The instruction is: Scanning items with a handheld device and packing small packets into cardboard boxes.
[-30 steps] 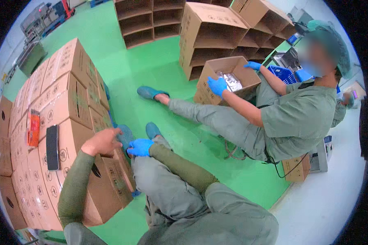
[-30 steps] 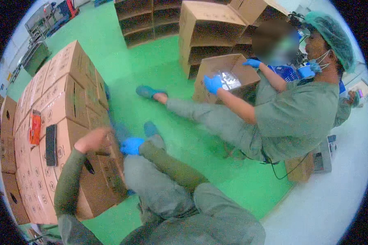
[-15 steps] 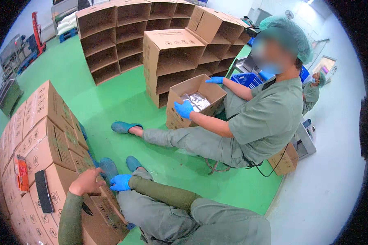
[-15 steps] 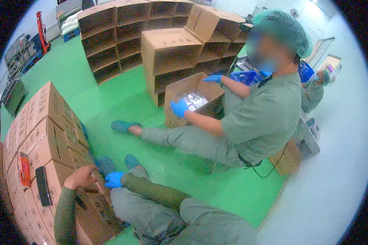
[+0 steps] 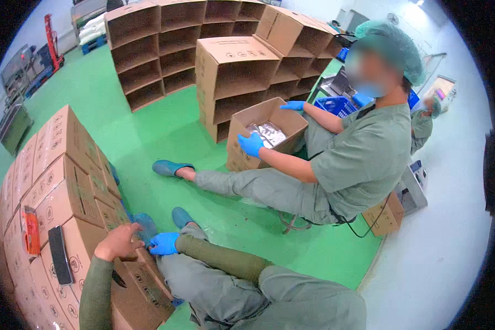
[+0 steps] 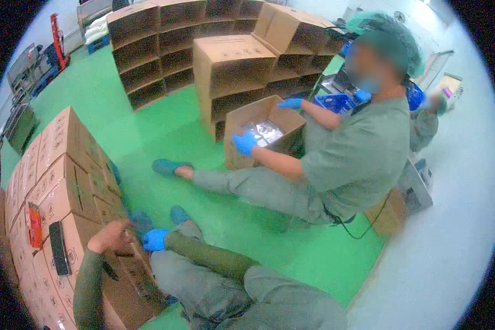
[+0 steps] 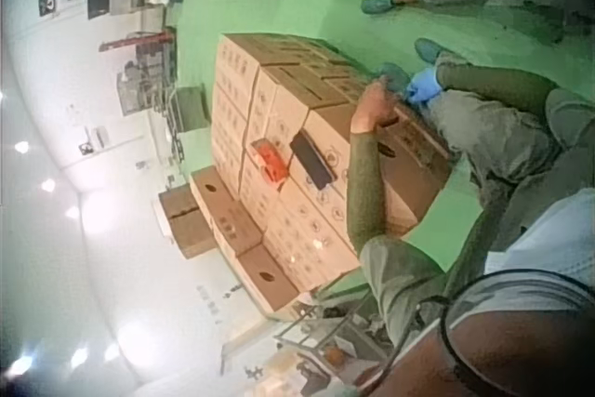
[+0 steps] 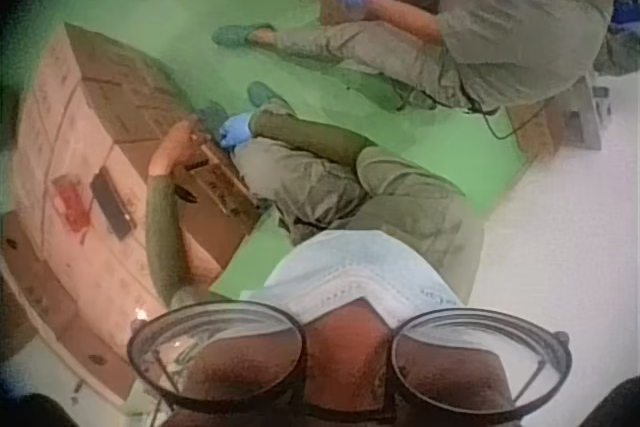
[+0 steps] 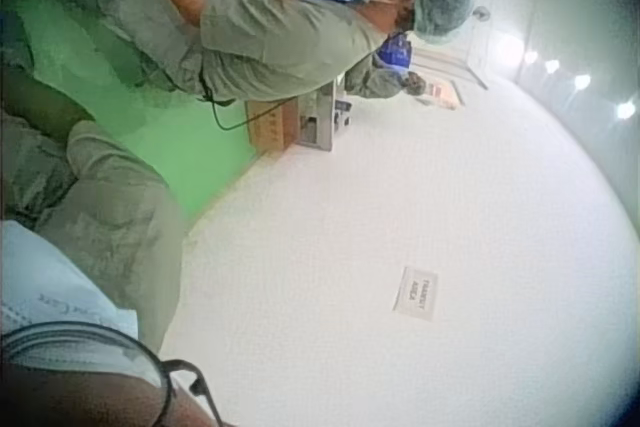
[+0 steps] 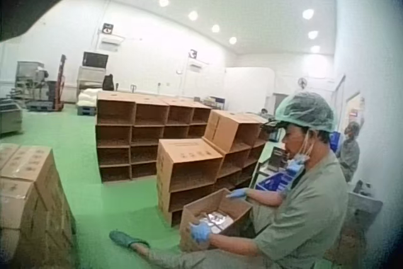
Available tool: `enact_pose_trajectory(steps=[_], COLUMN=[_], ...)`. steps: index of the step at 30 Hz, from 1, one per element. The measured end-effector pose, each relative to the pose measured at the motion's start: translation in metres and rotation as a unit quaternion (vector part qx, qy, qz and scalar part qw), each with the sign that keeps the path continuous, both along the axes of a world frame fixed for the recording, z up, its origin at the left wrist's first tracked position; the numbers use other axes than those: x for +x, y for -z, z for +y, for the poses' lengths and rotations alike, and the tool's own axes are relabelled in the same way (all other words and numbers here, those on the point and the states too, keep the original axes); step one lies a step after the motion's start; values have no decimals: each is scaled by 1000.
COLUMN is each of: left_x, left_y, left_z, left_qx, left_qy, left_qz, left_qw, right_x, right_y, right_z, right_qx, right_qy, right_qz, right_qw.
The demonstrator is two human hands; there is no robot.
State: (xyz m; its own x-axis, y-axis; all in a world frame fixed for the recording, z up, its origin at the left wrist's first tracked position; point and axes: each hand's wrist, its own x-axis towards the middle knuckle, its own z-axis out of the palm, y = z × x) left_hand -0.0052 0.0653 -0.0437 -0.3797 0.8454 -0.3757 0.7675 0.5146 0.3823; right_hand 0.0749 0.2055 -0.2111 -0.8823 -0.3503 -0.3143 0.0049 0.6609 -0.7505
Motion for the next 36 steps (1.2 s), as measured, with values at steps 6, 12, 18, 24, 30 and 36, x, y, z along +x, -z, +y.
enact_pose_trajectory(steps=[6,12,18,24,30,36], left_x=[-11,0,-8,-18,-14,-3], left_y=[21,5,22,-7,17,-11], left_z=[-8,-10,-22,-4,-2,-37], left_qx=[11,-8,4,26,64,-5], left_qy=[20,11,31,30,40,-15], left_qz=[6,-3,-10,-28,-15,-11], left_qw=[1000,1000,999,999,997,1000], right_x=[0,1,10,-32,-8,-5], right_y=[3,22,5,48,74,60], right_z=[-6,-15,-15,17,65,38], right_qx=[-54,2,-17,82,122,88], right_qy=[27,15,17,3,58,85], right_qz=[37,10,26,-4,-44,19], right_qw=[997,1000,999,997,990,992])
